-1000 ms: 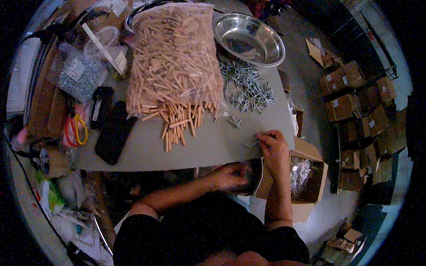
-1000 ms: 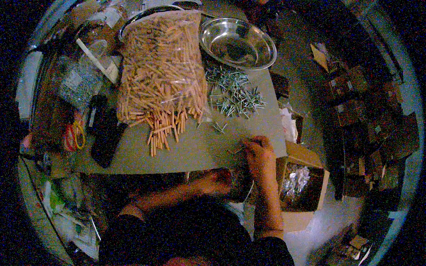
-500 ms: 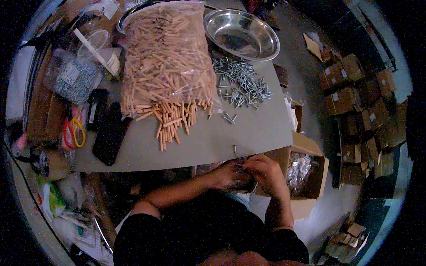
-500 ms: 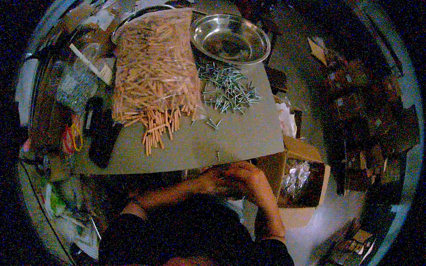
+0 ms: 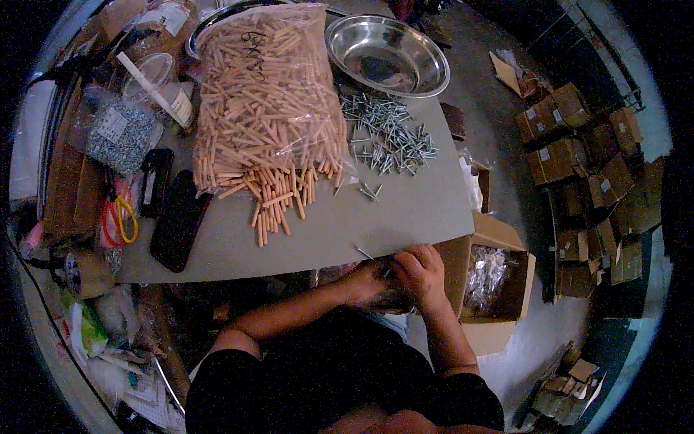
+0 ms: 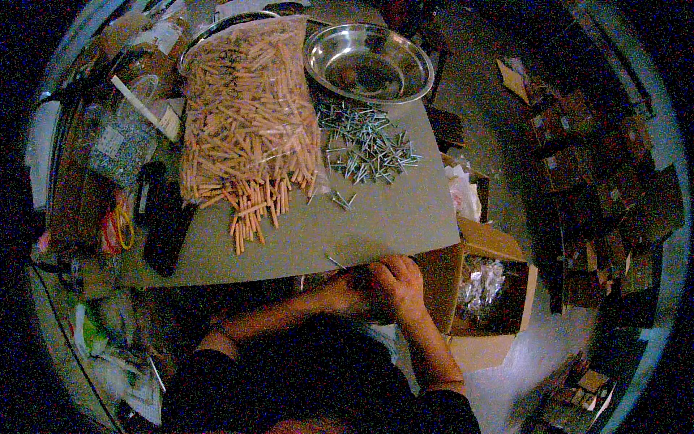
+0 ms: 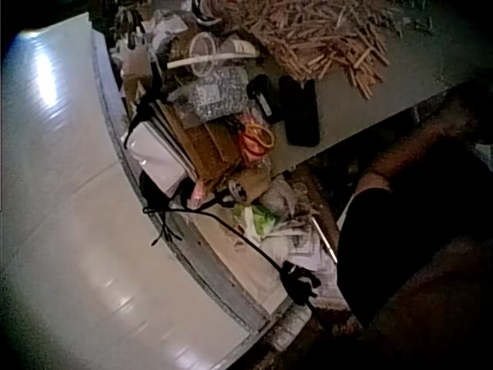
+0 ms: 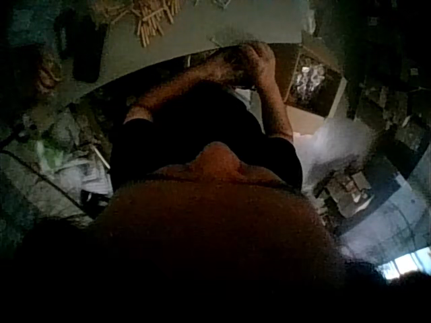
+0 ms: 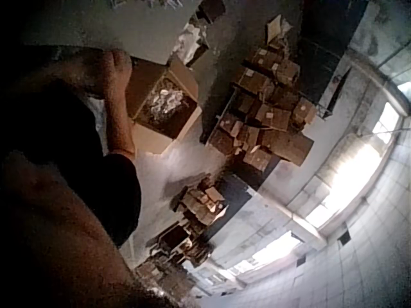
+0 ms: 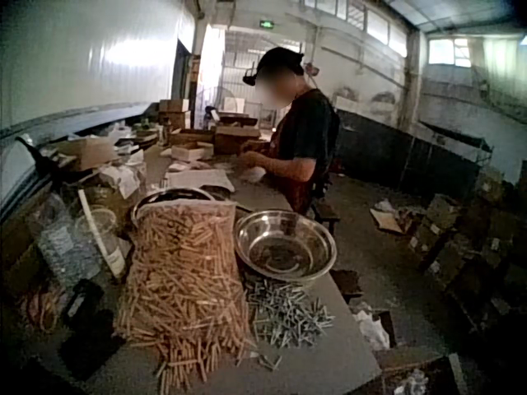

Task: The person repeatedly picks up small wooden dowels and metal nails from a table, inserts the nails into the dowels, and places the assembled units into a small plastic bag. The person continues this repetitive assembly process throughout the clip.

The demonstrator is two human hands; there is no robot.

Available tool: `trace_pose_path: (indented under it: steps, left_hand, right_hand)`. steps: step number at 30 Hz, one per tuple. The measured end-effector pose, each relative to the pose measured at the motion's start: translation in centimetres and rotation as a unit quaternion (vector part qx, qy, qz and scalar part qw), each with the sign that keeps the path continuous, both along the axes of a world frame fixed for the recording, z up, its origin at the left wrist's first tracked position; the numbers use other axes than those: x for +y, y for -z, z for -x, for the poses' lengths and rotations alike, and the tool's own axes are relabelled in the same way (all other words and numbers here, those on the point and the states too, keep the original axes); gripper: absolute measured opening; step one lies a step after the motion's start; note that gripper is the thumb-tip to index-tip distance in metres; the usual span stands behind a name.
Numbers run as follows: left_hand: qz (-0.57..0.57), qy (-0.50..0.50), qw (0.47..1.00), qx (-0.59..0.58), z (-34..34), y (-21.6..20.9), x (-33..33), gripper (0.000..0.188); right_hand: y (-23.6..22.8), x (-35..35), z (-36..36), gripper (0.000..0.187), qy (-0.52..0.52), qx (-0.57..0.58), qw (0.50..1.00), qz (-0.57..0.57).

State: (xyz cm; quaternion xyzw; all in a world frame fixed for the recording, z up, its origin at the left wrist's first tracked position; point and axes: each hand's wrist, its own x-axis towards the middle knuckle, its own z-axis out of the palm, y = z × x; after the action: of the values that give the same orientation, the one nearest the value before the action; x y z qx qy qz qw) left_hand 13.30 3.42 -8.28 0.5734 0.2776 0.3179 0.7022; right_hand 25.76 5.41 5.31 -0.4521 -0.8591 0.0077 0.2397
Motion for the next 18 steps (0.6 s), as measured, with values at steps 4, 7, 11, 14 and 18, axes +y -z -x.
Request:
trace_pose_path:
  steps: [4,7,11,14,18]
  left_hand:
    - [-0.185,0.103,0.963,0.164,0.7,1.5,0.8,0.047]
    - [-0.176,0.142,0.961,0.159,2.1,1.5,1.5,0.046]
    - [-0.125,0.106,0.978,0.128,1.7,2.5,2.3,0.045]
    - [-0.076,0.063,0.99,0.098,1.5,2.9,2.1,0.044]
    - [0.01,0.015,1.0,0.025,1.6,3.3,0.7,0.043]
  right_hand:
    - [0.8,-0.2,-0.2,0.027,0.01,0.016,1.0,0.0]
    - [1.3,-0.3,-0.4,0.029,0.007,0.039,0.999,-0.008]
    - [1.7,-0.4,-0.6,0.027,0.001,0.072,0.997,0.003]
    - [2.6,-1.5,-0.8,0.024,0.037,0.11,0.992,0.058]
    - [4.2,-3.1,-0.8,0.021,0.063,0.143,0.982,0.107]
